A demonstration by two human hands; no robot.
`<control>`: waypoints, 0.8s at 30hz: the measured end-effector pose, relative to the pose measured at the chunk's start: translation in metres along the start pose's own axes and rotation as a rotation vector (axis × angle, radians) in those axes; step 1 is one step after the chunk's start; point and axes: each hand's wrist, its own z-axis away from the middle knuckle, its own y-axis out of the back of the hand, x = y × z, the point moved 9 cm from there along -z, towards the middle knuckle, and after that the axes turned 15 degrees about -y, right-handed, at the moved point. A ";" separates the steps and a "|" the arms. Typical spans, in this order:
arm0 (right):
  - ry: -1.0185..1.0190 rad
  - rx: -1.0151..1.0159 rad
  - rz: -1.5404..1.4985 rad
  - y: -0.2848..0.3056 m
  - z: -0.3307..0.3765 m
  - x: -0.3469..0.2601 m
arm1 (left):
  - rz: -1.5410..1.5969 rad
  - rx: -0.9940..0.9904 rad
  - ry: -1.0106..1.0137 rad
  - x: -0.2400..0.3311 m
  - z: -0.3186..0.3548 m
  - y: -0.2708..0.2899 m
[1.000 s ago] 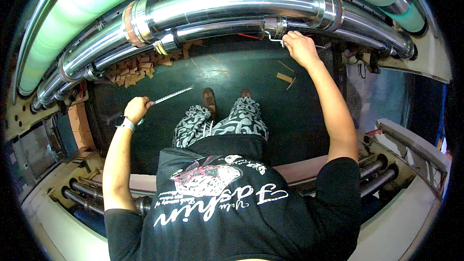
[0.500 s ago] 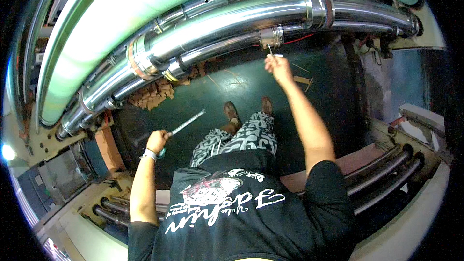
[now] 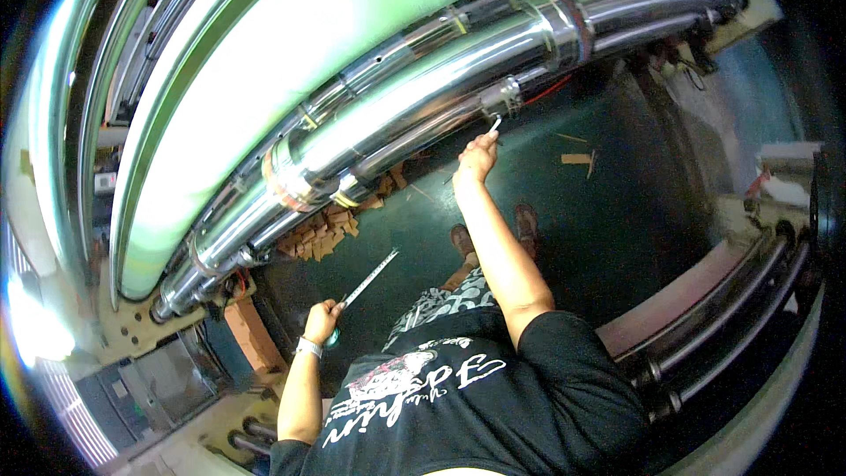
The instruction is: The person uses a measuring tape to measure the distance between metal rings on industrial rollers, marking positions with a pencil and using a small hand tool to secure them in place.
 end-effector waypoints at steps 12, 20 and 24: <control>-0.072 -0.353 -0.044 -0.014 0.025 -0.016 | 0.126 0.056 -0.132 0.090 -0.071 0.037; 0.063 -0.379 0.162 0.000 0.010 -0.027 | -0.062 0.009 0.011 0.016 -0.043 0.024; -0.060 -0.350 -0.041 -0.014 0.020 -0.012 | -0.068 -0.040 0.054 0.007 -0.035 0.012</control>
